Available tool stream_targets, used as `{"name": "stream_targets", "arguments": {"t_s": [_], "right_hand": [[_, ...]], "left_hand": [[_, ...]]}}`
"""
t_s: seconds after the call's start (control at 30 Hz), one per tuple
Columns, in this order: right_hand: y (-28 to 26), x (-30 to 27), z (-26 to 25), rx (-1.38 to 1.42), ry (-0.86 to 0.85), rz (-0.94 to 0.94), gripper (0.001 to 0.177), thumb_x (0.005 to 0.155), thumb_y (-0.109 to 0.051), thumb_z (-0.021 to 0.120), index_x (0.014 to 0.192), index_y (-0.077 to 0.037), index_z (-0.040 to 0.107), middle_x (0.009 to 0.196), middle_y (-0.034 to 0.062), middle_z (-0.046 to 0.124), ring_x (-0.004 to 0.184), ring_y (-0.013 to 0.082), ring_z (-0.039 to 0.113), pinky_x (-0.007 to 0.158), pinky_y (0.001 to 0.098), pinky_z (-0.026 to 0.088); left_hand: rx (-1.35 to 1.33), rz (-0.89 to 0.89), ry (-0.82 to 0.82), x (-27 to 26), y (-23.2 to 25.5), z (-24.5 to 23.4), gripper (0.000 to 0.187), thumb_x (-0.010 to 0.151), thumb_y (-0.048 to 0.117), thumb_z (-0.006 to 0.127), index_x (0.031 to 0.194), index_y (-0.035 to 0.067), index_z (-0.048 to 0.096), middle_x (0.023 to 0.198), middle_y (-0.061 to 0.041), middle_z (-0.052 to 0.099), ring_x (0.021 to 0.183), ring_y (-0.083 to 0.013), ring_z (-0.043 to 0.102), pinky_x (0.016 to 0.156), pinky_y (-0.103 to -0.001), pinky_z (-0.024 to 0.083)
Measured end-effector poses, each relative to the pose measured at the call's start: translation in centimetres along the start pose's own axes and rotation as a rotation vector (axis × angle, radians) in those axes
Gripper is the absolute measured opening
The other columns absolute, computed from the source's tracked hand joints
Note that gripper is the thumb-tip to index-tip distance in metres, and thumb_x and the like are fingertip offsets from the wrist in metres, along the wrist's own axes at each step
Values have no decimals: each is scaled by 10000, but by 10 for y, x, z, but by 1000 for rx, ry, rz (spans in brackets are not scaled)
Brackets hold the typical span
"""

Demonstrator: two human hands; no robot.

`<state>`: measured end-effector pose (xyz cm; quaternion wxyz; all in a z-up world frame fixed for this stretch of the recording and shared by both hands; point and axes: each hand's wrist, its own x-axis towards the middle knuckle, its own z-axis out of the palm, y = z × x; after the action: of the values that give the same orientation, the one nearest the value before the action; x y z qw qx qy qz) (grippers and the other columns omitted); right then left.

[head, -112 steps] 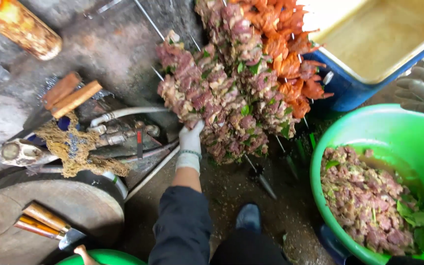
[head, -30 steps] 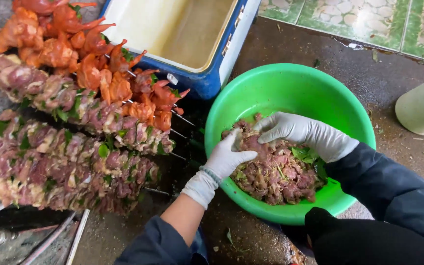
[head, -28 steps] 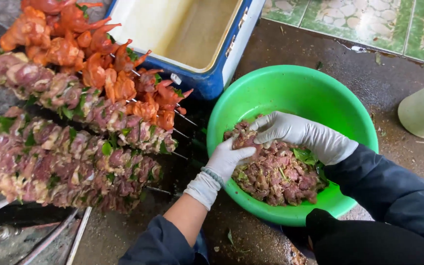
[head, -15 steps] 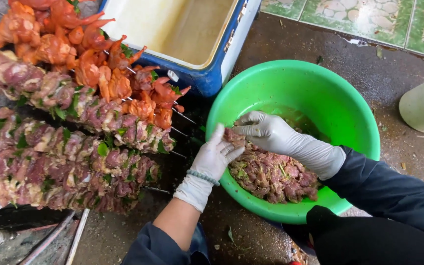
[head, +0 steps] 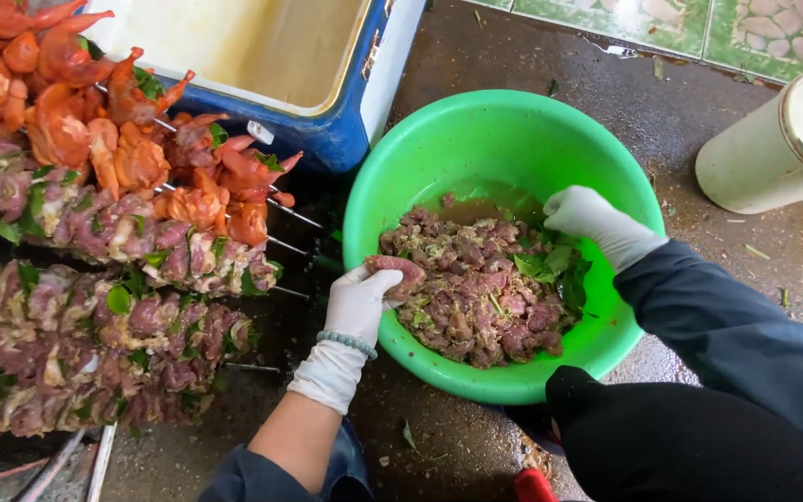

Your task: The person mixes marinated meat and herbs in a green bowl with gloved hands, then threads the mixture onto metal skewers. They arrange the completed skewers on a metal rack alongside other skewers containing red ingredients.

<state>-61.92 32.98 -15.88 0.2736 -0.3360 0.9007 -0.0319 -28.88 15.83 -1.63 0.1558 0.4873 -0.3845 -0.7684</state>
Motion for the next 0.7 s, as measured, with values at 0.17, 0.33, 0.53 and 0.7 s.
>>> {"name": "stream_targets", "arguments": {"t_s": [0.17,0.33,0.53,0.7], "right_hand": [[-26,-32,3,63,49,146,528,665,-483,596,1013,-87,615,962,126,630,945,298,576,789,407,465],[21,22,55,6,73,132,269,623,-314,637,885,-261,670,884,-10,661,879,223,612,735,326,504],[-142,-94,-62,1010,-102,104,310,600,12,690,903,-31,636,835,117,621,719,151,595,565,178,495],[-233,-149,-87,993,-287,-235,253,536,25,762,772,3,672,702,166,645,606,196,603,461,230,510]], "left_hand": [[123,48,-11,11,-19,-3,266,592,-23,660,847,54,660,813,-101,638,711,-200,624,624,-276,541],[138,13,-54,-9,-6,1,240,590,-39,617,793,80,664,791,-101,645,675,-204,635,564,-275,545],[-30,-17,-75,-3,-10,-12,245,656,-29,627,897,12,622,835,-141,623,705,-262,629,592,-350,550],[-196,-86,-180,3,-15,-14,234,727,28,629,951,-15,577,840,-175,597,722,-296,616,620,-395,548]]}}
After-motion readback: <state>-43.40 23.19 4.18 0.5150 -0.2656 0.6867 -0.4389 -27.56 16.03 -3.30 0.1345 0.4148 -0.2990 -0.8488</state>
